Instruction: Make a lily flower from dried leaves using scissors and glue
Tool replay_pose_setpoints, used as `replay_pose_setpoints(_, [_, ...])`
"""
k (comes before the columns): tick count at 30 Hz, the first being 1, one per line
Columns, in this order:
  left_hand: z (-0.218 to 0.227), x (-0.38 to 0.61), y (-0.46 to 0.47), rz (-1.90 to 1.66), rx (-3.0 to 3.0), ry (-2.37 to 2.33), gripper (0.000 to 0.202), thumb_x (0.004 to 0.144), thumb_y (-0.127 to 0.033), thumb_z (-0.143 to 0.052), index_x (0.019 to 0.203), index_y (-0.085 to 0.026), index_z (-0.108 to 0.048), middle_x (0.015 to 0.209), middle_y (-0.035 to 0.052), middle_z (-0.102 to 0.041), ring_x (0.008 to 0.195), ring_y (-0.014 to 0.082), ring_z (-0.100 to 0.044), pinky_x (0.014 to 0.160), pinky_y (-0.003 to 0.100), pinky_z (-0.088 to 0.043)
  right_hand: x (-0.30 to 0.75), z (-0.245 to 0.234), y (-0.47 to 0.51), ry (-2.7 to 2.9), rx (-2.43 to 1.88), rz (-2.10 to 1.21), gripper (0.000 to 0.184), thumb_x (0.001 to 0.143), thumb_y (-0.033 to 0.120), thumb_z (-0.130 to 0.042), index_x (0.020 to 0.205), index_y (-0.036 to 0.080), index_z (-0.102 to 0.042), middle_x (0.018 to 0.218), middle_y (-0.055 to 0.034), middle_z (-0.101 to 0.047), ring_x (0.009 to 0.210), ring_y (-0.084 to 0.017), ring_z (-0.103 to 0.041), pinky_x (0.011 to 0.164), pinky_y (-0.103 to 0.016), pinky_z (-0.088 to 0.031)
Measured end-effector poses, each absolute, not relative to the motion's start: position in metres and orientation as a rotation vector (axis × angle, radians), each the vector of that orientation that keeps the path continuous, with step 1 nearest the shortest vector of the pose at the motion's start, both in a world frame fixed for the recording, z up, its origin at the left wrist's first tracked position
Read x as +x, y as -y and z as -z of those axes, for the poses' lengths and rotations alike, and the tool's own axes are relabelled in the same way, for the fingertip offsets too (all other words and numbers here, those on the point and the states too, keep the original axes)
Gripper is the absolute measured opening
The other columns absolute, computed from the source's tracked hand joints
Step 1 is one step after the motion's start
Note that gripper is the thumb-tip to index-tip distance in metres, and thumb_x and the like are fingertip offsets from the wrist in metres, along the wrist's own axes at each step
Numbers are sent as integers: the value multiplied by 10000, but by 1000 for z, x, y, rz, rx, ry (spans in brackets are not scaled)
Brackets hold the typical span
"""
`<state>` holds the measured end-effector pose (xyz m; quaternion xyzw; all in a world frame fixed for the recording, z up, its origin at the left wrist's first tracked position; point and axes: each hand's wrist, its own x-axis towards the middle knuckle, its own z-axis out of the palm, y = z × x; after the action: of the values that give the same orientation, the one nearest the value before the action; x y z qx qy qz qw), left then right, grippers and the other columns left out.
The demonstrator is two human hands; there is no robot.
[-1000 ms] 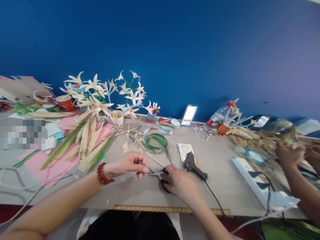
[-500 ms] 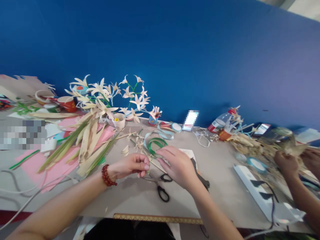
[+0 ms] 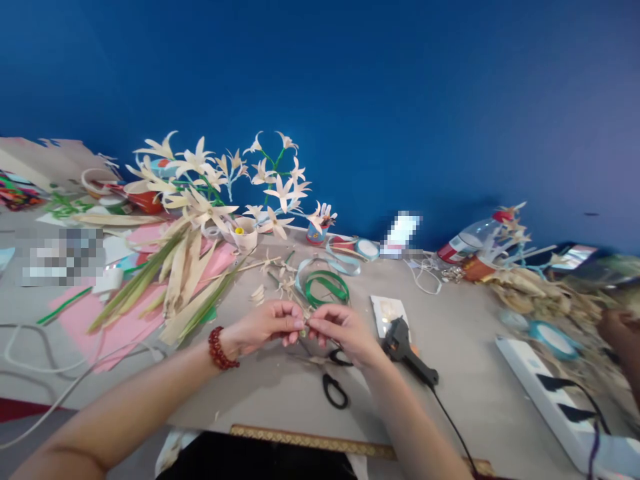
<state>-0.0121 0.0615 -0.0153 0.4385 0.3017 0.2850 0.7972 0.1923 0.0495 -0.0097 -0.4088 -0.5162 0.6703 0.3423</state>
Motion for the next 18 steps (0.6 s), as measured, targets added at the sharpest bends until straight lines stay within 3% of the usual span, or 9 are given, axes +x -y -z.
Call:
replay_pose_setpoints(8, [23,-2,-55,-780,925,-716,319,706,-382,-775,733,-134,-576,566,-26,-582,500,73,-524,491,182,-394,184,17,-47,914,-1084,-1782,192,676,316,-817,732,146,-747,613,6,-660,512,-62,-505,500,-175,-376])
replay_pose_setpoints(18, [26,1,-49,-974,1082,-757,290,737,-382,-741,716,-137,-588,560,-26,-590,499,82,-531,504,198,-424,166,22,-37,626,-1014,-1790,228,617,320,-849,733,148,-753,581,24,-642,479,-50,-475,494,-180,-351])
